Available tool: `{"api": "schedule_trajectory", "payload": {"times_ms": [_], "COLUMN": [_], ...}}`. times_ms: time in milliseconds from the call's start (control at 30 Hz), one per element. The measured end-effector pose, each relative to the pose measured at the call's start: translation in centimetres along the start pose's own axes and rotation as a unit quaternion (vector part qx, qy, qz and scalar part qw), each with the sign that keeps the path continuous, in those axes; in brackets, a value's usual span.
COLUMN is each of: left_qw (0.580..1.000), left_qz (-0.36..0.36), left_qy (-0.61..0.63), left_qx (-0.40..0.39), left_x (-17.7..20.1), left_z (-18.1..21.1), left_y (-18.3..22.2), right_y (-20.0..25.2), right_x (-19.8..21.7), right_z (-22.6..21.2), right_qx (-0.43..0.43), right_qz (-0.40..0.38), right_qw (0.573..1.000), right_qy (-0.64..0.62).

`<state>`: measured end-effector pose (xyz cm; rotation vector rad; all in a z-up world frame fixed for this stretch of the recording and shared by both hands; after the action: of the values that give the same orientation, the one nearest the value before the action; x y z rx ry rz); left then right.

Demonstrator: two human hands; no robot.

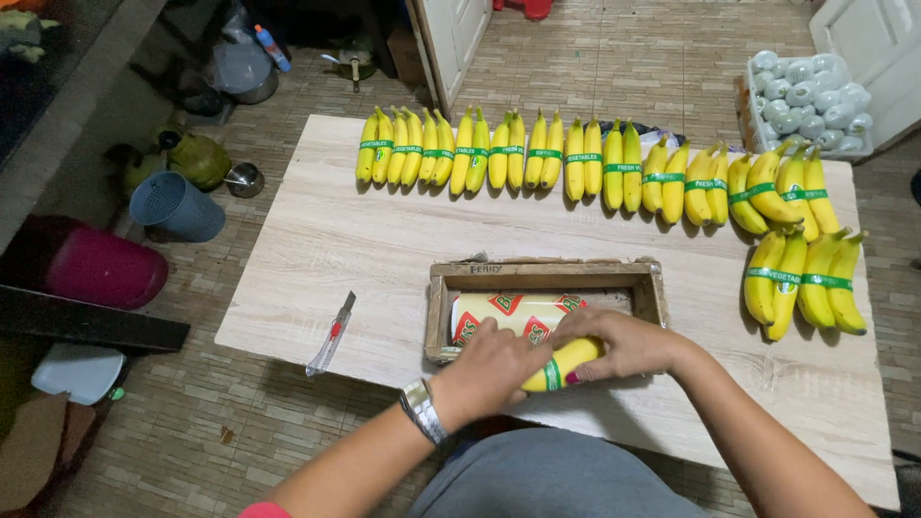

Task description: Wrapping bunches of bananas in plastic film and organizing them into a cardboard box.

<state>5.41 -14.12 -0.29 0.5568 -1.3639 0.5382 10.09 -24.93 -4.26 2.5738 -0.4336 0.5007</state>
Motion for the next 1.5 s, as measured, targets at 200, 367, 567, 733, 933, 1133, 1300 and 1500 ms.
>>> {"api": "schedule_trajectory", "payload": {"times_ms": [200, 367, 567, 733, 933, 1133, 1300, 1500], "left_qw": [0.929, 0.823, 0.788, 0.843, 0.902, 0.963, 0.981, 0.992], "left_qz": [-0.206, -0.269, -0.233, -0.149, 0.020, -0.053, 0.041, 0.105], "left_qy": [0.303, 0.495, 0.562, 0.504, 0.413, 0.240, 0.177, 0.068], "left_qx": [0.052, 0.077, 0.089, 0.117, 0.129, 0.112, 0.066, 0.030], "left_x": [-0.2, -5.4, -3.7, 2.4, 1.2, -0.2, 0.0, 4.1], "left_z": [-5.4, -8.8, -8.5, -6.8, -10.6, -5.7, -6.4, -5.1], "left_y": [-1.7, -2.4, -1.9, 0.9, 4.6, 1.4, 0.2, 0.7], "right_y": [1.3, 0.2, -0.7, -0.8, -1.4, -2.1, -1.9, -0.2], "right_x": [-1.5, -2.4, -0.8, 0.4, 0.8, 1.5, 1.8, 0.4], "right_z": [-0.2, 0.3, 0.3, 1.1, 4.7, 4.1, 2.5, 3.7], "right_qx": [0.023, 0.065, 0.009, -0.032, -0.075, -0.069, -0.049, -0.015], "right_qz": [0.219, 0.287, 0.176, 0.155, 0.148, 0.131, 0.153, 0.291], "right_qw": [0.932, 0.880, 0.980, 0.985, 0.978, 0.981, 0.982, 0.955], "right_qy": [0.287, 0.373, 0.095, -0.068, -0.125, -0.122, -0.101, -0.050]}}
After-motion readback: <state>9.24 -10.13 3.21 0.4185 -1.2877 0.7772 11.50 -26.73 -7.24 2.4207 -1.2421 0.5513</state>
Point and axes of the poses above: each hand's wrist, its own y-axis away from the middle knuckle, its own x-axis out of the back of the hand, z = x × y, the point moved 9 cm from there along -y, towards the middle knuckle, and after that the axes turned 7 degrees about -z, right-handed, at the moved point
